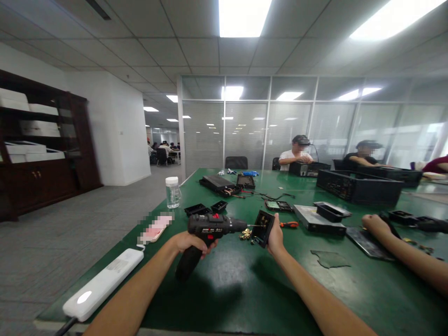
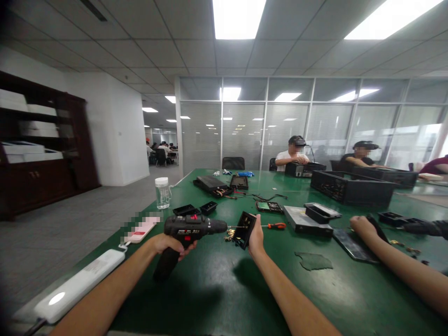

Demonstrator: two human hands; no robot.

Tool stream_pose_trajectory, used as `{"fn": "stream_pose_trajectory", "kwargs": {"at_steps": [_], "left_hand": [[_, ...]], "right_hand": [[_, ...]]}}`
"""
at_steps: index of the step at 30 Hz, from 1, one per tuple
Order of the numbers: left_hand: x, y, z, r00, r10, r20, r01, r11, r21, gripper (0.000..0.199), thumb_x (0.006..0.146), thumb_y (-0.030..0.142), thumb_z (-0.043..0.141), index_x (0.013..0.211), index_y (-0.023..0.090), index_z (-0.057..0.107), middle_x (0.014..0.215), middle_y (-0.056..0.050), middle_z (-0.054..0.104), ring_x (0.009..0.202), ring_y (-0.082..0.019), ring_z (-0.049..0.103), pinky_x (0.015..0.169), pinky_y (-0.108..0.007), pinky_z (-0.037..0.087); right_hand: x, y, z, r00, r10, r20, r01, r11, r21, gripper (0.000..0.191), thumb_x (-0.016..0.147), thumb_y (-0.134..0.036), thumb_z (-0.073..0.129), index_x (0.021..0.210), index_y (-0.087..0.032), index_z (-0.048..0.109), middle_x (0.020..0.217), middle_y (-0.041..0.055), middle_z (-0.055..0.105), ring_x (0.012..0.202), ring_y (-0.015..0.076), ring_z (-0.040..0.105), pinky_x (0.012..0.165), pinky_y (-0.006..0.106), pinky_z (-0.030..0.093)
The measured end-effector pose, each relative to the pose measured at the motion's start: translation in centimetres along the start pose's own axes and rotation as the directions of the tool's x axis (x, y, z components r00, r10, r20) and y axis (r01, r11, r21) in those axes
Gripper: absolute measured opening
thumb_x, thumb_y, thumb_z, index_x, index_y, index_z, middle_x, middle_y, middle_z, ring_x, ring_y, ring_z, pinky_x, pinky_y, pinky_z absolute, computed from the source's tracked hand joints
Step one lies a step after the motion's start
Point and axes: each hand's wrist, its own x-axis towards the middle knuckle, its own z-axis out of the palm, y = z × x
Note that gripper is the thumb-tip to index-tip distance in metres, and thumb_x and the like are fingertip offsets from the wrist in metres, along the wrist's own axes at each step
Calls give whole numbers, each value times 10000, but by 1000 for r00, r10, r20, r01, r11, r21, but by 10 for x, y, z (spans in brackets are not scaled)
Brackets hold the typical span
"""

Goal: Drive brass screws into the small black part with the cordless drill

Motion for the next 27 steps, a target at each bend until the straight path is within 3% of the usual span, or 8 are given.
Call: {"fn": "stream_pose_trajectory", "kwargs": {"at_steps": [14, 27], "left_hand": [[0, 1, 0, 1000, -8, 7, 8, 1000, -15, 383, 531, 125, 577, 909, 110, 519, 800, -45, 493, 602, -101, 455, 516, -225, 382], [1, -1, -2, 1000, -17, 0, 17, 1000, -16, 407, 526, 116, 578, 929, 114, 517, 793, -43, 496, 611, -107, 459, 521, -231, 385]], "right_hand": [[5, 2, -1, 999, 10, -49, -10, 1000, 3, 484, 611, -589, 432, 800, -164, 565, 686, -6, 577, 634, 136, 537, 603, 244, 418], [6, 6, -2, 999, 6, -35, -6, 1000, -15, 499, 607, -610, 413, 826, -184, 556, 640, -18, 564, 574, 140, 532, 542, 259, 425]]}}
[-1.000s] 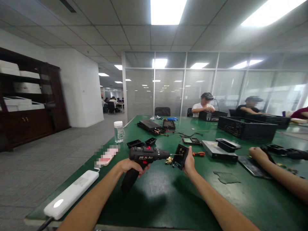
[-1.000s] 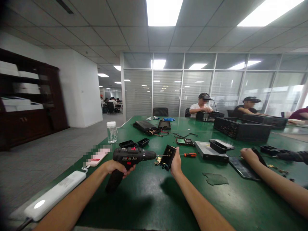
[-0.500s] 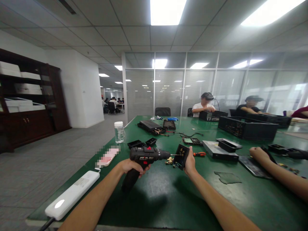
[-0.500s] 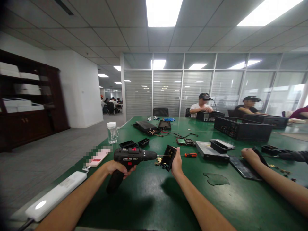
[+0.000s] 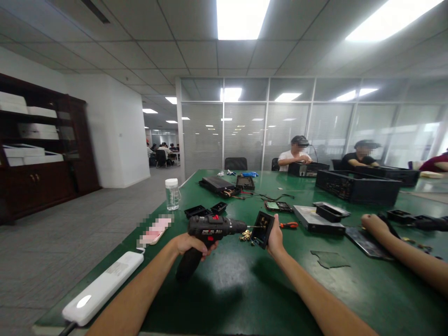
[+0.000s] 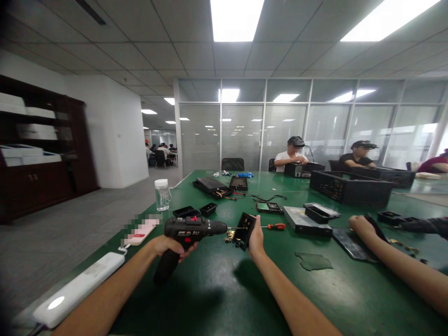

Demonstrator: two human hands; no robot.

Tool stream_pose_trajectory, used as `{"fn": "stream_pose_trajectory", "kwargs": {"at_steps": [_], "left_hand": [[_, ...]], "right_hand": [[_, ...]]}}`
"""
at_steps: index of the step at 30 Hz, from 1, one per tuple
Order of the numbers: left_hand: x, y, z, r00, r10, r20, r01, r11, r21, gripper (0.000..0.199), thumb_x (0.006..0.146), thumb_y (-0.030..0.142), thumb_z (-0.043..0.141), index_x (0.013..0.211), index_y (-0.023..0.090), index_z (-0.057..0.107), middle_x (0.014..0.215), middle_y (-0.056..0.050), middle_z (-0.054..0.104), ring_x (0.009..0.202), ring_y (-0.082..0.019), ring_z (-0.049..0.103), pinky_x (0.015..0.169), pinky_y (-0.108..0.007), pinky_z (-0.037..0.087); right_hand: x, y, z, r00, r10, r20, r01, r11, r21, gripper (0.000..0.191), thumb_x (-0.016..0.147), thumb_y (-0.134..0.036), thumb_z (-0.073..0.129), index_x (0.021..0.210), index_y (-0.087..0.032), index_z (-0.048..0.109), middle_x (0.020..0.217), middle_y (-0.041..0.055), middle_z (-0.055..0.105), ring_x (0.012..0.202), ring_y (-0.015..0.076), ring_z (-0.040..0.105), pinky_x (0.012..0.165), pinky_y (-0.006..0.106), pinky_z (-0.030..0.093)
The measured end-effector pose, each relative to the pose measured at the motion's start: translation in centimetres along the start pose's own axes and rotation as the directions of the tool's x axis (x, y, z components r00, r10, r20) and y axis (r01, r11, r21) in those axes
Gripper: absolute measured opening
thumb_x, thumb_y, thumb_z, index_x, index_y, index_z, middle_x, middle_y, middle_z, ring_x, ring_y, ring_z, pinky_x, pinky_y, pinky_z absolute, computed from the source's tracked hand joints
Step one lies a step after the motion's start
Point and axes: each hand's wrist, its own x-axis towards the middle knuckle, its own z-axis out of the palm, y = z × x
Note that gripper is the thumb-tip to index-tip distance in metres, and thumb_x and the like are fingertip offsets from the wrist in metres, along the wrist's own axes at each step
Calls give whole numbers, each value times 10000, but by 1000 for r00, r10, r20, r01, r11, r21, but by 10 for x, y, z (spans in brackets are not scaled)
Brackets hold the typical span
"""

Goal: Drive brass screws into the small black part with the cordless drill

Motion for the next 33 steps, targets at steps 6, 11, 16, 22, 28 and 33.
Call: {"fn": "stream_pose_trajectory", "kwargs": {"at_steps": [6, 11, 16, 22, 28, 33], "left_hand": [[0, 1, 0, 999, 28, 25, -28, 1000, 5, 395, 543, 117, 564, 935, 113, 514, 802, -47, 492, 609, -108, 463, 516, -232, 387], [0, 2, 1, 1000, 25, 17, -26, 1000, 17, 390, 540, 125, 572, 924, 112, 513, 795, -44, 489, 609, -107, 464, 521, -234, 389], [1, 0, 0, 1000, 29, 6, -29, 999, 35, 390, 532, 132, 573, 918, 109, 514, 790, -46, 490, 602, -108, 460, 502, -226, 387], [2, -1, -2, 1000, 15, 7, -16, 1000, 20, 388, 531, 129, 579, 914, 111, 516, 789, -45, 486, 606, -106, 459, 506, -226, 386], [2, -2, -3, 1000, 12, 14, -13, 999, 31, 386, 535, 124, 571, 917, 113, 518, 791, -42, 483, 606, -105, 454, 512, -227, 389], [1, -1, -3, 1000, 11, 10, -11, 999, 40, 389, 538, 117, 563, 924, 111, 513, 790, -41, 483, 608, -104, 453, 510, -226, 389]], "right_hand": [[1, 1, -1, 1000, -21, -3, 21, 1000, -2, 479, 610, -596, 431, 799, -175, 560, 639, -17, 558, 571, 132, 518, 567, 256, 421], [-1, -1, 0, 1000, -1, 5, 1, 1000, 12, 489, 608, -599, 431, 823, -177, 555, 622, -20, 550, 560, 134, 516, 559, 264, 420], [-5, -4, 3, 1000, -23, 10, 23, 1000, 14, 499, 609, -600, 427, 829, -171, 558, 628, -17, 549, 570, 136, 513, 551, 260, 417], [-6, -7, 3, 998, -52, 28, 52, 999, 7, 492, 615, -595, 424, 835, -176, 560, 658, -14, 557, 592, 133, 513, 560, 250, 414], [-6, -6, 3, 997, -58, 54, 58, 998, 12, 492, 621, -595, 417, 842, -177, 557, 650, -15, 554, 584, 136, 512, 568, 256, 416], [-5, -5, 3, 998, -57, 32, 56, 998, 27, 480, 621, -587, 426, 827, -174, 557, 622, -24, 545, 560, 131, 505, 564, 257, 414]]}}
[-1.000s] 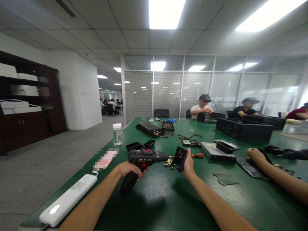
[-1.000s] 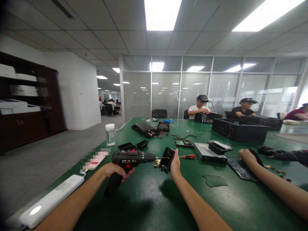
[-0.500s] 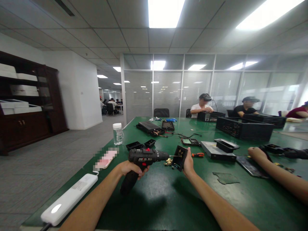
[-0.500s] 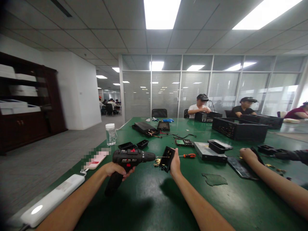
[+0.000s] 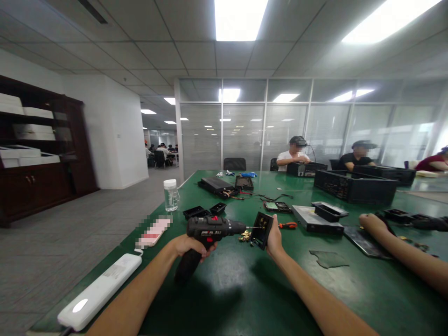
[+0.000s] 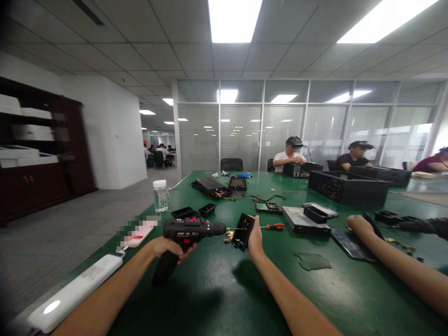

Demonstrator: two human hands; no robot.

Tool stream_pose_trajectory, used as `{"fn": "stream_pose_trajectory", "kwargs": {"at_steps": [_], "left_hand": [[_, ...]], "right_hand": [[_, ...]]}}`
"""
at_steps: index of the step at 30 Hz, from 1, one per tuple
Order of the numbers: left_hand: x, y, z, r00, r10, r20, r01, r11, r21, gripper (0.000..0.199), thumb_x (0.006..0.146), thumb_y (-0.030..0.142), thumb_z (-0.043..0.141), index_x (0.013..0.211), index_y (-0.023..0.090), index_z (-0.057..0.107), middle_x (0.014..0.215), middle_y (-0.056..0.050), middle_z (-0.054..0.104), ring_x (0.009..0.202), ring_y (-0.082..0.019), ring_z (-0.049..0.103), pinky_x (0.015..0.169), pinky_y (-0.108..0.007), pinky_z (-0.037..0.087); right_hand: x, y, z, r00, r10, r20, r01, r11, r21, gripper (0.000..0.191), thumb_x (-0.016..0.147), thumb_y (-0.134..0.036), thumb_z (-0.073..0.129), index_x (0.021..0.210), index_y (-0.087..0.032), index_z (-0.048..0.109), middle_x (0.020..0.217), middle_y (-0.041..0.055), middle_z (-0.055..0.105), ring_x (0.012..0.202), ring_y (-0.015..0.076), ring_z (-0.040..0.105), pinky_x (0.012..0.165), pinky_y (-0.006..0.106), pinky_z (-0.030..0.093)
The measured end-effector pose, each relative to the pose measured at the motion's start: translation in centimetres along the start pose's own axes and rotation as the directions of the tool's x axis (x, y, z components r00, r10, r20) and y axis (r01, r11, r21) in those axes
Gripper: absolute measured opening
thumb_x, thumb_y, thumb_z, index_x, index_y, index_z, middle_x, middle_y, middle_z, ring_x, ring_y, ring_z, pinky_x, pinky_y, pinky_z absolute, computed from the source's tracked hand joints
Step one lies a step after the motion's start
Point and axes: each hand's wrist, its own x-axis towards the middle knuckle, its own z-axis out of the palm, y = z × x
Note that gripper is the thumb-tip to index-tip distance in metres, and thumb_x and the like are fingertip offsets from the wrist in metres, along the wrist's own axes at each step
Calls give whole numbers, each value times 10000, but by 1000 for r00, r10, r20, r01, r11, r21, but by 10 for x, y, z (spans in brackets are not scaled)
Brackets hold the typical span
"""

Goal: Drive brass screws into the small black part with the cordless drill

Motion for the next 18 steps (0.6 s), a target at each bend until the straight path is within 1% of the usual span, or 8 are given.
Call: {"fn": "stream_pose_trajectory", "kwargs": {"at_steps": [5, 8, 10, 14, 18], "left_hand": [[0, 1, 0, 1000, -2, 0, 2, 1000, -13, 383, 530, 118, 573, 908, 106, 510, 790, -43, 480, 612, -106, 454, 510, -229, 389], [0, 0, 0, 1000, -5, -1, 5, 1000, -14, 376, 532, 120, 573, 903, 107, 510, 789, -42, 481, 608, -105, 451, 511, -230, 389], [0, 0, 1, 1000, -8, 6, 8, 1000, -13, 375, 534, 120, 573, 904, 110, 510, 789, -41, 482, 599, -101, 450, 510, -229, 388], [1, 1, 2, 1000, -1, 5, 1, 1000, -10, 382, 530, 122, 579, 906, 116, 509, 790, -40, 486, 588, -98, 449, 505, -229, 386], [1, 0, 0, 1000, -13, -16, 13, 1000, -14, 383, 524, 121, 580, 901, 114, 517, 783, -41, 491, 604, -105, 454, 508, -226, 386]], "right_hand": [[1, 0, 0, 1000, -8, -19, 8, 1000, -17, 471, 622, -584, 428, 802, -170, 564, 629, -22, 547, 569, 130, 505, 569, 250, 407], [0, 0, -1, 999, -36, -1, 36, 999, -22, 456, 631, -575, 426, 802, -176, 566, 644, -23, 548, 585, 127, 504, 577, 242, 403], [0, 0, -1, 999, -33, 17, 34, 999, -18, 450, 637, -572, 421, 810, -181, 564, 653, -25, 550, 591, 126, 505, 583, 243, 403], [1, 2, -2, 1000, -11, 7, 11, 1000, -19, 458, 634, -574, 422, 820, -181, 564, 663, -23, 553, 598, 130, 509, 595, 250, 405], [3, 5, -4, 999, -32, 18, 32, 999, -30, 472, 638, -578, 413, 836, -177, 565, 686, -19, 558, 628, 131, 514, 615, 254, 403]]}}
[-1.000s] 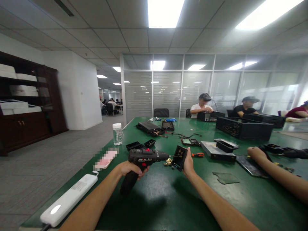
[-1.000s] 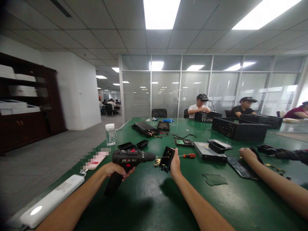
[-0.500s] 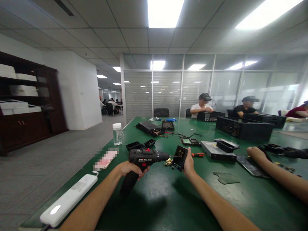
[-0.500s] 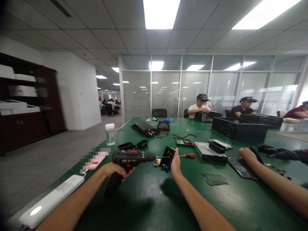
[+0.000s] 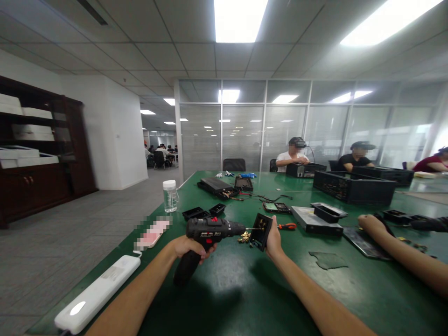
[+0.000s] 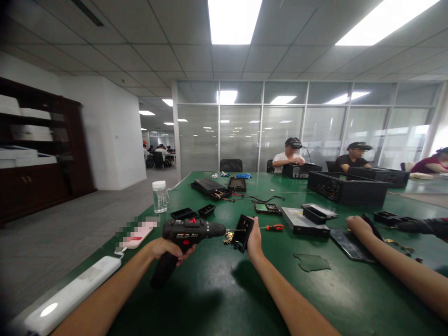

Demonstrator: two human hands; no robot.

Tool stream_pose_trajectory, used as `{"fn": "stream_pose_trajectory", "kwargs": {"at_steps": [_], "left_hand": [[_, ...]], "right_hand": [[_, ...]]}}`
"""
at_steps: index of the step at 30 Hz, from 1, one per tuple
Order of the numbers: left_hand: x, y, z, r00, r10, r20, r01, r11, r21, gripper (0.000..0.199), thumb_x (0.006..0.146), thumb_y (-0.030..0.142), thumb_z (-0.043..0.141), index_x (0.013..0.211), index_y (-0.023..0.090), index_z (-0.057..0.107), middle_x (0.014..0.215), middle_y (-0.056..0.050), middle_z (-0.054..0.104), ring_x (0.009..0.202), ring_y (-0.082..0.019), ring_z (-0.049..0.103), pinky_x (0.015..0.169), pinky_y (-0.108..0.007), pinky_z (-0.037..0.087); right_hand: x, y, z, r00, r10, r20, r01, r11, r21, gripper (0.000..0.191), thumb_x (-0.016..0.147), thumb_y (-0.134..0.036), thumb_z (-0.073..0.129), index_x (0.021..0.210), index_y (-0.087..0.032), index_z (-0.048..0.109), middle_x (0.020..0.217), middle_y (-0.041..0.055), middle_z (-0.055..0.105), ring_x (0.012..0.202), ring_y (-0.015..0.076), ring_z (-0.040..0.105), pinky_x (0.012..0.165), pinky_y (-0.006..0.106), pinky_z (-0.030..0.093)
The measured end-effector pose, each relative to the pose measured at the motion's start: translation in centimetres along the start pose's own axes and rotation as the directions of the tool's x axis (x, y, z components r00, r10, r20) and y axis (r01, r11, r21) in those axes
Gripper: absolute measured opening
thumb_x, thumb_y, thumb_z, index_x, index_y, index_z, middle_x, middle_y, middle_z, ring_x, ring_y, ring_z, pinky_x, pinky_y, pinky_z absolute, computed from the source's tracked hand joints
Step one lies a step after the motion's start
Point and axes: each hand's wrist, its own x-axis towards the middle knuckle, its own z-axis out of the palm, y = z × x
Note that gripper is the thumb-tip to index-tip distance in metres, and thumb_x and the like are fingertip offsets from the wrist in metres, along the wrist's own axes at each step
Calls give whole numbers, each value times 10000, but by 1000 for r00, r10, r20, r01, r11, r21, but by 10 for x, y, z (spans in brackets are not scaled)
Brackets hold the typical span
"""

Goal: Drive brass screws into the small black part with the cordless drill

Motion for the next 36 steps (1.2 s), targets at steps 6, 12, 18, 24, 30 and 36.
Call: {"fn": "stream_pose_trajectory", "kwargs": {"at_steps": [6, 12, 18, 24, 30, 36], "left_hand": [[0, -1, -1, 1000, -13, 1, 13, 1000, -8, 408, 522, 121, 577, 926, 105, 519, 799, -48, 492, 614, -106, 455, 512, -225, 386], [0, -2, -1, 1000, 12, -21, -12, 1000, 8, 391, 526, 130, 579, 912, 113, 521, 793, -46, 498, 599, -105, 455, 501, -223, 384], [0, -1, -1, 1000, 15, -4, -15, 1000, 14, 386, 534, 133, 584, 913, 119, 514, 786, -41, 493, 597, -105, 460, 508, -230, 387], [0, -1, -2, 1000, 13, -5, -13, 1000, 15, 385, 536, 137, 584, 914, 116, 515, 778, -41, 492, 609, -108, 458, 509, -228, 389], [0, -2, -3, 999, 28, 17, -28, 999, 23, 372, 551, 125, 568, 920, 112, 517, 776, -40, 488, 602, -104, 449, 508, -226, 394], [0, -2, -4, 1000, 19, 9, -19, 999, 32, 374, 550, 118, 563, 922, 105, 522, 794, -48, 484, 623, -112, 450, 518, -233, 397]], "right_hand": [[-1, -2, 2, 999, 13, -32, -14, 1000, -15, 476, 633, -586, 412, 828, -179, 566, 694, -16, 564, 635, 132, 518, 599, 247, 405], [-7, -10, 5, 999, 27, -40, -28, 1000, -10, 484, 621, -594, 417, 819, -178, 566, 644, -16, 560, 581, 133, 517, 558, 245, 407], [-2, -2, 1, 999, 48, -9, -48, 999, -12, 498, 614, -603, 415, 827, -178, 563, 650, -16, 567, 583, 141, 530, 559, 261, 420], [0, 1, 0, 998, 66, -11, -66, 998, -21, 520, 610, -615, 399, 847, -181, 560, 650, -14, 570, 581, 147, 540, 545, 273, 430], [-1, 0, 1, 996, 83, -23, -84, 996, -12, 536, 609, -616, 400, 872, -176, 556, 679, -8, 577, 603, 152, 543, 560, 283, 430], [-6, -6, 5, 996, 79, -39, -79, 997, -13, 518, 603, -616, 406, 839, -184, 565, 637, -14, 574, 596, 156, 543, 540, 269, 423]]}}
